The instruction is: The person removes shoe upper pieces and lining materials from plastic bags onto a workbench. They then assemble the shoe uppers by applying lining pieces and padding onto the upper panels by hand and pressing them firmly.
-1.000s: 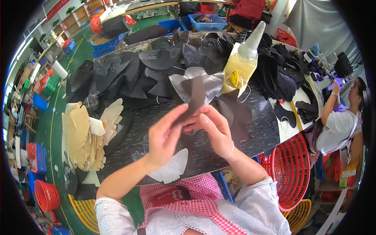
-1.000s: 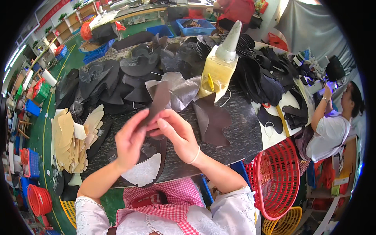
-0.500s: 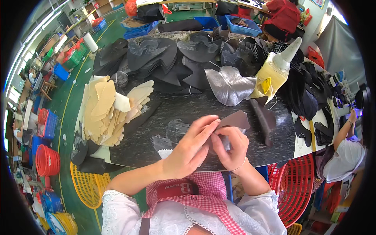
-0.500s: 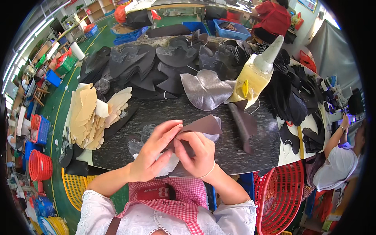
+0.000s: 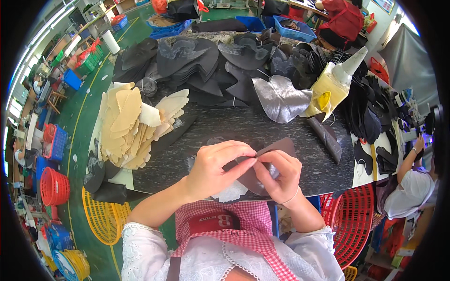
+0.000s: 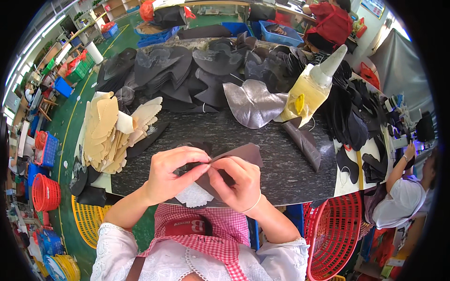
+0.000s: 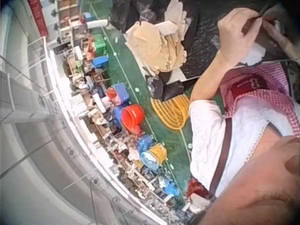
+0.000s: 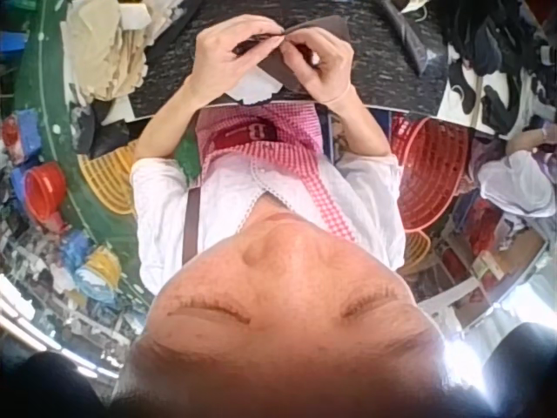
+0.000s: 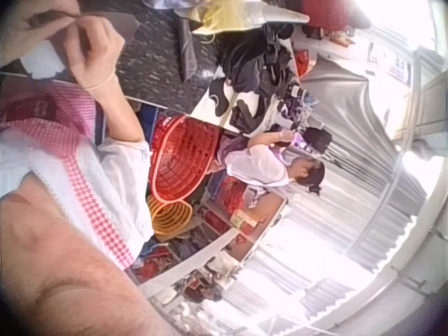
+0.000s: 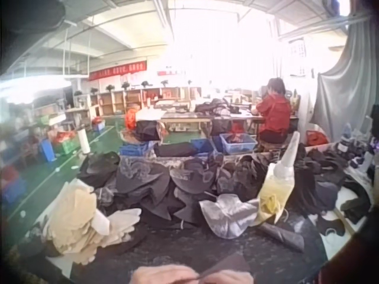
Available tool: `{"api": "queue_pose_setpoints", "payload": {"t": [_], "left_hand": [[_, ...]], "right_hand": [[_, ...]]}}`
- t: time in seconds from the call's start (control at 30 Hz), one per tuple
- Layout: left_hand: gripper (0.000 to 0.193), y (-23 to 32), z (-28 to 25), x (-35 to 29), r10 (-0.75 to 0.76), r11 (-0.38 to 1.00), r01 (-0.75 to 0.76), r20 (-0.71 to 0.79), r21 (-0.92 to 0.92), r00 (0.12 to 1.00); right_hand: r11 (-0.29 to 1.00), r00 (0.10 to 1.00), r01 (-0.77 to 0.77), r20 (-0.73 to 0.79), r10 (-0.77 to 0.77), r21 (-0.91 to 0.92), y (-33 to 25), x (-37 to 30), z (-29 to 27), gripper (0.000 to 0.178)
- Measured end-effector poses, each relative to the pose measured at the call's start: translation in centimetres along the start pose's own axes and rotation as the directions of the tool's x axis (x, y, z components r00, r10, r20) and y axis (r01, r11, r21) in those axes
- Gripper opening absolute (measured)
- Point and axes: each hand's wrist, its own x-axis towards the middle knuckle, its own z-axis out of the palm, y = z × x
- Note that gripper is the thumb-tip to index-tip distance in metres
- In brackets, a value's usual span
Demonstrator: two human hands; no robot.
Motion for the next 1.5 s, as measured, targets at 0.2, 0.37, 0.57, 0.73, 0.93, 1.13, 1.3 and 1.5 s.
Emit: {"api": "queue_pose_setpoints", "payload": {"t": [0.2, 0.37, 0.57, 0.73, 0.93, 1.13, 1.3, 1.5], "left_hand": [[0.016, -0.2, 0.2, -0.5, 0.069, 0.993, -0.064, -0.045, 0.102, 0.997], [0.014, -1.9, 0.6, -2.1, -0.54, 0.611, 0.413, 0.026, -0.675, 0.841], [0.055, -0.9, 1.2, -1.2, -0.25, 0.854, 0.23, 0.021, -0.466, 0.968], [0.058, -1.1, 1.3, -1.4, -0.23, 0.91, 0.222, 0.02, -0.351, 0.973], [0.058, -0.6, 1.4, -1.5, -0.033, 0.999, 0.032, -0.042, -0.024, 0.999], [0.056, -2.3, -0.5, -1.6, -0.002, 0.982, 0.002, -0.001, 0.187, 1.0], [0.051, -1.4, -1.0, -1.7, -0.273, 0.939, 0.295, 0.142, -0.175, 0.952], [0.025, -0.6, -0.3, 1.3, -0.237, 0.953, 0.252, 0.103, -0.167, 0.966]], "right_hand": [[0.995, 0.996, -0.083, 0.014, 0.083, 0.051, 0.3, 0.2, 0.4, 0.006], [0.89, 0.985, -0.156, 0.001, 0.172, 0.429, 2.1, -0.5, 1.8, 0.006], [0.999, 0.998, -0.035, -0.046, 0.036, 0.019, 1.1, 0.4, 1.8, 0.008], [0.999, 0.994, 0.039, -0.103, -0.037, 0.013, 1.2, 0.4, 2.2, 0.012], [0.994, 0.996, -0.057, -0.059, 0.062, 0.098, 1.0, 0.6, 2.1, 0.01], [0.892, 0.96, -0.212, -0.087, 0.267, 0.399, 2.3, -0.9, 0.9, 0.013], [0.851, 0.944, -0.31, 0.028, 0.329, 0.424, 2.0, -0.3, 0.4, 0.016], [0.999, 1.0, -0.017, -0.013, 0.017, -0.042, 0.6, 1.3, 1.4, 0.015]]}}
